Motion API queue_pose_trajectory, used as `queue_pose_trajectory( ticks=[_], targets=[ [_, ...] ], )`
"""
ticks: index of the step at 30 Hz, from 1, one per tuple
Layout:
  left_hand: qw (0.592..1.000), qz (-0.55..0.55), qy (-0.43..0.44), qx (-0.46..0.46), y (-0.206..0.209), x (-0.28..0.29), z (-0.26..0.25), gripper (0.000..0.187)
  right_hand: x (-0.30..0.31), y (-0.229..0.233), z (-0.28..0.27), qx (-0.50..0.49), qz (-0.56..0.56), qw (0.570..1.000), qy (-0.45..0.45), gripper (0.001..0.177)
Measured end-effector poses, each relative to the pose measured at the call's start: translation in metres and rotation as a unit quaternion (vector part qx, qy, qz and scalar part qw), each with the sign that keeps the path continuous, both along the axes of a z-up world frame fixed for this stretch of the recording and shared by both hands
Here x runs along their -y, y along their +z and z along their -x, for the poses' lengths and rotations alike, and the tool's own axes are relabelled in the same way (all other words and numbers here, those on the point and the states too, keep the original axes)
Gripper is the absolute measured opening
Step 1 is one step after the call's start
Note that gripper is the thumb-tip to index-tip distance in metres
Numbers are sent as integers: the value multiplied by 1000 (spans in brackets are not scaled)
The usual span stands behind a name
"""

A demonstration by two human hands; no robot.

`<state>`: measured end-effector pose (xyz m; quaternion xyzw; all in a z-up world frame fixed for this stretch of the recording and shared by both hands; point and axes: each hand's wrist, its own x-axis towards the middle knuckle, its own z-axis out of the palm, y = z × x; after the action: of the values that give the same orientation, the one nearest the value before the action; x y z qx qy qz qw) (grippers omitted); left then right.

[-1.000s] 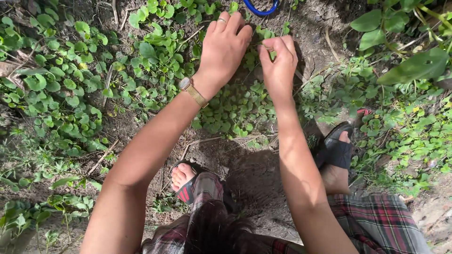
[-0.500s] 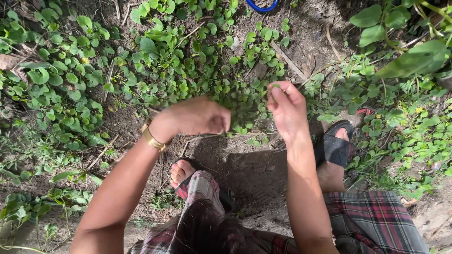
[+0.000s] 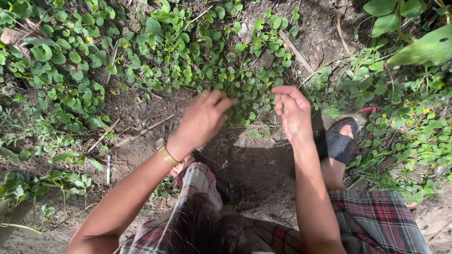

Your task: Picking small green leaves from the ground and placing them into a strainer.

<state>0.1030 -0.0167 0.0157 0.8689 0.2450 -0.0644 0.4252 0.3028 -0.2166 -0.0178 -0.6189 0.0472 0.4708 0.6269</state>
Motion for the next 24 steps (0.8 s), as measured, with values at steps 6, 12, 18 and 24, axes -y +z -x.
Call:
queue_pose_trajectory(
  ticks=[6, 12, 18, 24],
  targets=[
    [967, 87, -240, 9, -18, 112, 33, 43, -47, -6, 32, 271, 235, 887, 290, 13],
    [965, 140, -221, 22, -16, 123, 45, 41, -66, -13, 51, 515, 149, 786, 308, 39],
    [974, 91, -206, 0, -22, 123, 50, 34, -46, -42, 46, 516, 154, 797, 274, 11],
    [974, 93, -207, 7, -19, 121, 46, 34, -17, -11, 44, 108, 86, 969, 206, 9]
  ],
)
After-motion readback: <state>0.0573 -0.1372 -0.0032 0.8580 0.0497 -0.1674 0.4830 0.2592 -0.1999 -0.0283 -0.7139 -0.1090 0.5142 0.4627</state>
